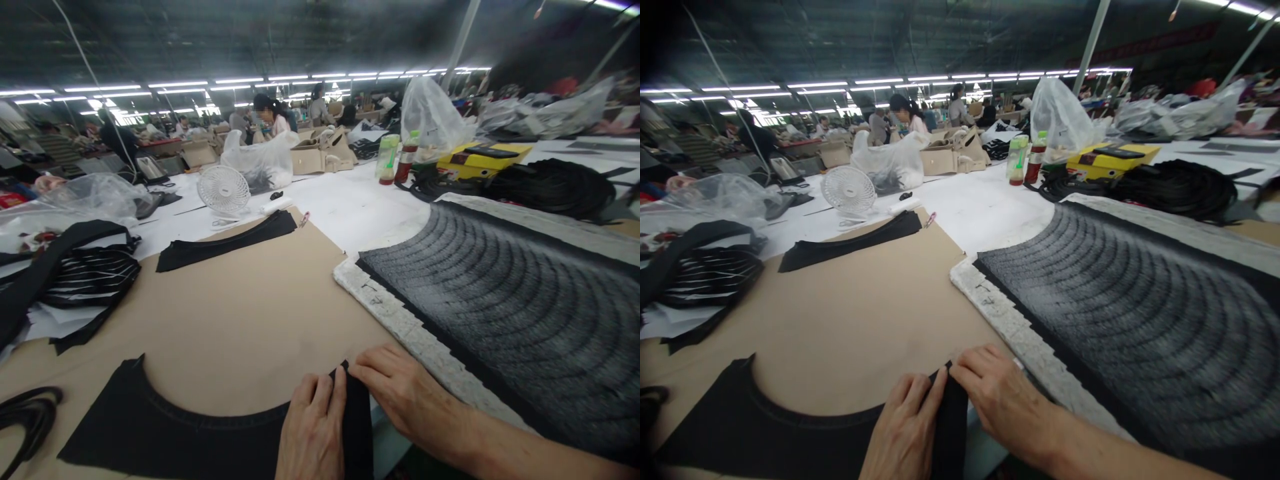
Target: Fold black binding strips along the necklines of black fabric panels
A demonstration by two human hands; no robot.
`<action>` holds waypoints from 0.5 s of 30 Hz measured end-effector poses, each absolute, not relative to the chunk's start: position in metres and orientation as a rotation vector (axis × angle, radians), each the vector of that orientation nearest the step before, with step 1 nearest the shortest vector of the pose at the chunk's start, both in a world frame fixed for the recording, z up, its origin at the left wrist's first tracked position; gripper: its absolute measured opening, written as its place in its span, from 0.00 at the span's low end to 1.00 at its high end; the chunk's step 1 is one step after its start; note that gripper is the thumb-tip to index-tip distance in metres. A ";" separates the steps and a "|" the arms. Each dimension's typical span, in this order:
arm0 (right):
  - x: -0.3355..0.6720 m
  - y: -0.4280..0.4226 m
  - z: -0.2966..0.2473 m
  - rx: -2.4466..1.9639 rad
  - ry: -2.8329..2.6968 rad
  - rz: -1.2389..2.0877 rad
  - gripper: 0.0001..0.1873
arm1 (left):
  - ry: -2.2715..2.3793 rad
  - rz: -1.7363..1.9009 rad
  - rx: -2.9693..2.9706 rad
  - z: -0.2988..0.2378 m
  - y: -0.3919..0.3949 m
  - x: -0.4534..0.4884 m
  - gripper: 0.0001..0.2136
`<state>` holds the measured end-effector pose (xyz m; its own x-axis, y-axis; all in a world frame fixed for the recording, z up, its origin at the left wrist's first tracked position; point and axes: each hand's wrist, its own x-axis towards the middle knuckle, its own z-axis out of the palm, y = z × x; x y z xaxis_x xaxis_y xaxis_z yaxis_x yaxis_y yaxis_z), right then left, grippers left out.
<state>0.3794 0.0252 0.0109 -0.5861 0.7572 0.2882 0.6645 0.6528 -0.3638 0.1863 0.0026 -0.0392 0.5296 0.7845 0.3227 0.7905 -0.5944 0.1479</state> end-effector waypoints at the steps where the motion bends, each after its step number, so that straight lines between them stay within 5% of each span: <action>1: 0.380 0.022 0.010 -1.114 -2.453 0.262 0.15 | -1.399 -0.561 -2.729 -0.040 0.003 0.186 0.32; 15: 0.381 0.009 -0.004 -1.105 -2.421 0.116 0.21 | -1.276 -0.364 -2.755 -0.036 0.010 0.184 0.32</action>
<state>0.3809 0.0090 -0.0038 -0.5630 0.7316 0.3844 0.6916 0.6717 -0.2655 0.1835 0.0099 -0.0364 0.6240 0.7407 0.2490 0.7606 -0.6488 0.0237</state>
